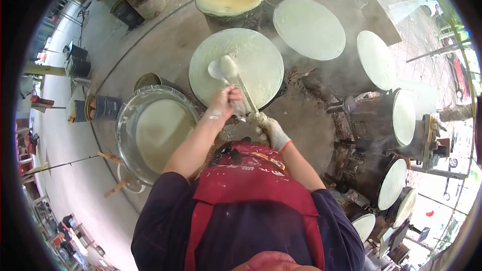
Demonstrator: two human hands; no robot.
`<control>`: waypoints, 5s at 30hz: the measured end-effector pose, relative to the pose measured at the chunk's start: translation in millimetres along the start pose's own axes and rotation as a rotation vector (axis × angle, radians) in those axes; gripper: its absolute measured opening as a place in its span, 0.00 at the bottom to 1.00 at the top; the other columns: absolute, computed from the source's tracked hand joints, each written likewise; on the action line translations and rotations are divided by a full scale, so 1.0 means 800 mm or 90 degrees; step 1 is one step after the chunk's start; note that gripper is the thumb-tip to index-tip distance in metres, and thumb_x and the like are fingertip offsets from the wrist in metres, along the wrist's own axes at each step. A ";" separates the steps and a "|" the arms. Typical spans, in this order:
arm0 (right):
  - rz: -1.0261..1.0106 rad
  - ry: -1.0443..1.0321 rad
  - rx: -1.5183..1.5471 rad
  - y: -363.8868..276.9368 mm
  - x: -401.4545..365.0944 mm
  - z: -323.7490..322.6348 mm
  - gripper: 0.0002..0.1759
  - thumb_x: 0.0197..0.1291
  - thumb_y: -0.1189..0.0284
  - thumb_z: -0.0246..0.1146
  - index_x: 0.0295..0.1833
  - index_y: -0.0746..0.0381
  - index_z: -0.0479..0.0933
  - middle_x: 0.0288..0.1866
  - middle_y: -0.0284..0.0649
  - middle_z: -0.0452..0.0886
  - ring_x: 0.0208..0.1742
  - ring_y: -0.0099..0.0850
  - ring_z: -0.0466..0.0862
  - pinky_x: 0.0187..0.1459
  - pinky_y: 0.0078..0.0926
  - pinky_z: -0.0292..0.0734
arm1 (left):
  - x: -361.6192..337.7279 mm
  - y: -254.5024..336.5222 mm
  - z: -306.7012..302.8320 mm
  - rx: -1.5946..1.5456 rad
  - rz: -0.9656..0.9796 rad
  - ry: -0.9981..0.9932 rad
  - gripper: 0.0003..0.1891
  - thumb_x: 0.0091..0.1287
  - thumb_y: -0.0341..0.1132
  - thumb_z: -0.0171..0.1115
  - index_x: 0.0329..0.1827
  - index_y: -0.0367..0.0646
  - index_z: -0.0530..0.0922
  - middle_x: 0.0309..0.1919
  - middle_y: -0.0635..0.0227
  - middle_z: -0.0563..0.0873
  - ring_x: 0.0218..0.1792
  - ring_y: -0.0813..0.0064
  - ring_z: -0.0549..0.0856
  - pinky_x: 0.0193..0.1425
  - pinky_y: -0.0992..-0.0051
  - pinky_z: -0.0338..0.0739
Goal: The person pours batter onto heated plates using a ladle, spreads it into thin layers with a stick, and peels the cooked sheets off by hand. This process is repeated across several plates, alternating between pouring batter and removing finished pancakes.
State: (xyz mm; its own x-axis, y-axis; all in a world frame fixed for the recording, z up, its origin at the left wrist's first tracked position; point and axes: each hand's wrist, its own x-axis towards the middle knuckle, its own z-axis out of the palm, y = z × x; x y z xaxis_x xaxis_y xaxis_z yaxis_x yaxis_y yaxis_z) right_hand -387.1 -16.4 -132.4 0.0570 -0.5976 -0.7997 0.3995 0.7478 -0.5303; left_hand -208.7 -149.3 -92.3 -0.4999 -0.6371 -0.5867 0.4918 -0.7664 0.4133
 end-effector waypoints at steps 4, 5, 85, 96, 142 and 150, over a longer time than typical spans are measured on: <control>-0.128 0.156 -0.035 -0.044 -0.016 -0.020 0.21 0.63 0.51 0.64 0.51 0.54 0.80 0.22 0.23 0.69 0.16 0.14 0.64 0.15 0.14 0.58 | -0.033 0.055 -0.109 -0.220 -0.019 -0.257 0.09 0.76 0.33 0.47 0.42 0.36 0.71 0.19 0.81 0.67 0.10 0.92 0.62 0.15 0.87 0.55; -0.126 0.226 -0.019 -0.048 -0.006 -0.028 0.22 0.62 0.51 0.64 0.52 0.55 0.81 0.22 0.23 0.70 0.16 0.14 0.64 0.15 0.14 0.58 | -0.063 0.065 -0.095 -0.185 -0.055 -0.334 0.10 0.76 0.34 0.47 0.44 0.35 0.72 0.19 0.81 0.67 0.09 0.92 0.61 0.14 0.86 0.54; -0.358 1.210 -0.028 0.205 -1.096 -1.052 0.09 0.48 0.77 0.65 0.38 0.65 0.81 0.31 0.33 0.81 0.29 0.21 0.78 0.29 0.19 0.74 | 0.020 -0.968 0.755 0.620 -0.798 -0.594 0.13 0.76 0.39 0.50 0.46 0.35 0.74 0.16 0.78 0.66 0.06 0.87 0.61 0.12 0.81 0.54; -0.561 1.432 0.898 0.585 -0.859 -1.235 0.14 0.57 0.71 0.66 0.47 0.62 0.74 0.32 0.37 0.79 0.22 0.33 0.79 0.13 0.34 0.68 | 0.054 -0.995 0.805 0.647 -0.705 -0.557 0.13 0.74 0.38 0.53 0.43 0.34 0.73 0.14 0.77 0.65 0.05 0.87 0.60 0.10 0.83 0.53; -0.572 1.313 1.016 0.731 -0.630 -0.508 0.29 0.67 0.84 0.56 0.72 0.69 0.60 0.55 0.35 0.74 0.47 0.21 0.76 0.51 0.18 0.76 | -0.346 -1.195 0.432 0.933 -0.828 -0.961 0.14 0.75 0.38 0.53 0.39 0.32 0.71 0.14 0.75 0.64 0.09 0.84 0.63 0.13 0.82 0.56; 0.197 1.456 0.376 0.732 -0.607 -0.452 0.23 0.65 0.66 0.61 0.65 0.58 0.72 0.42 0.44 0.80 0.34 0.41 0.83 0.37 0.36 0.80 | -0.304 -1.254 0.338 1.156 0.206 -1.445 0.17 0.64 0.40 0.62 0.49 0.38 0.71 0.31 0.46 0.84 0.31 0.41 0.82 0.33 0.48 0.74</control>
State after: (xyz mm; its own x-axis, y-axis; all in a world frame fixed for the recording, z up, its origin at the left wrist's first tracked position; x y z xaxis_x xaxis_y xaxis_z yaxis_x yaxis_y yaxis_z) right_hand -511.7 816.5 -156.4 -0.3893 0.9192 0.0596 0.7172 0.3431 -0.6066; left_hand -773.3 752.3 -175.7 -0.5651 0.8237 -0.0476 0.6187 0.4612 0.6360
